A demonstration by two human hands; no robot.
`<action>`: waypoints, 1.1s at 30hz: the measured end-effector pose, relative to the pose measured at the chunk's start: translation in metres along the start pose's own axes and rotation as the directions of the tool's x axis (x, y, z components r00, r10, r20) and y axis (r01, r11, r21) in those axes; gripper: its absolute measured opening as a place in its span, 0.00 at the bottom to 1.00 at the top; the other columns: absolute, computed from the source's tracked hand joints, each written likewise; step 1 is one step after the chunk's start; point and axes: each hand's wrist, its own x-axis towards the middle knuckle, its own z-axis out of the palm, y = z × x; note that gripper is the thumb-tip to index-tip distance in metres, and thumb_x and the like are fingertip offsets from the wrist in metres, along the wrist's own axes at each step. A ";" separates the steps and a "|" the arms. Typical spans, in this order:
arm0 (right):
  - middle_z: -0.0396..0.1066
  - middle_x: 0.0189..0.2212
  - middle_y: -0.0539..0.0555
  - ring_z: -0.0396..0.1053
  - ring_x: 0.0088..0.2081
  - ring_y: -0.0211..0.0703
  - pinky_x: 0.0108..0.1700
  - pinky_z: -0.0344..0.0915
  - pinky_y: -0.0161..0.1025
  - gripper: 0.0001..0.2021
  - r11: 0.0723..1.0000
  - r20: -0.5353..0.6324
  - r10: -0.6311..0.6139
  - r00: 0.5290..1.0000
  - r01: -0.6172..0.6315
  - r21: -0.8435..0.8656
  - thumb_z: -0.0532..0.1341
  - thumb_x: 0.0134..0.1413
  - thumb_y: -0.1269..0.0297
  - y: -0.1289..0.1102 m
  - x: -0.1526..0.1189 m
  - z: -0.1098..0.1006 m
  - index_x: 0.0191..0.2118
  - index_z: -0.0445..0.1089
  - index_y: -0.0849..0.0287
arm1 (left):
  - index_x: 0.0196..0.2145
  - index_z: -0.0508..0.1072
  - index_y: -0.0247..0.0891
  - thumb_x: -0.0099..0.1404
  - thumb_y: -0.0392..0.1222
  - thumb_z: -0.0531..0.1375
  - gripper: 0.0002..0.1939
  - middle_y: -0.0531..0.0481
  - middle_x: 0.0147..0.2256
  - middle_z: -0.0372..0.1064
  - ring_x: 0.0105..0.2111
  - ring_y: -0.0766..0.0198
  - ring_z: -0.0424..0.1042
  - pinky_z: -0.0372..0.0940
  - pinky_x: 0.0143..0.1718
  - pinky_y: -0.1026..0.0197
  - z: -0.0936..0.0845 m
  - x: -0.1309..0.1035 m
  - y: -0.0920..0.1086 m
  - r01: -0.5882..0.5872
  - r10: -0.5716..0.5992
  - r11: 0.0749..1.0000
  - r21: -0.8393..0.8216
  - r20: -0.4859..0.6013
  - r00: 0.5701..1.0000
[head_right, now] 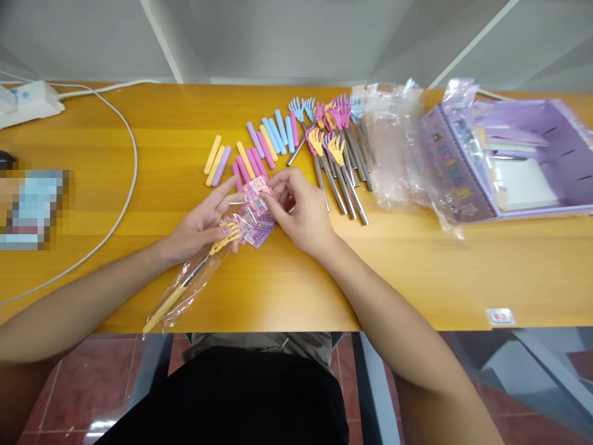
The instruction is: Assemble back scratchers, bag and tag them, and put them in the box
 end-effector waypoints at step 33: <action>0.77 0.46 0.54 0.78 0.43 0.44 0.40 0.79 0.43 0.13 0.994 0.076 -0.016 0.997 0.008 0.105 0.65 0.74 0.48 -0.003 -0.001 0.000 0.49 0.67 0.51 | 0.76 0.66 0.50 0.69 0.50 0.74 0.42 0.33 0.76 0.59 0.34 0.64 0.81 0.78 0.37 0.58 0.000 0.000 0.002 0.016 -0.015 0.997 -0.072 0.011 1.000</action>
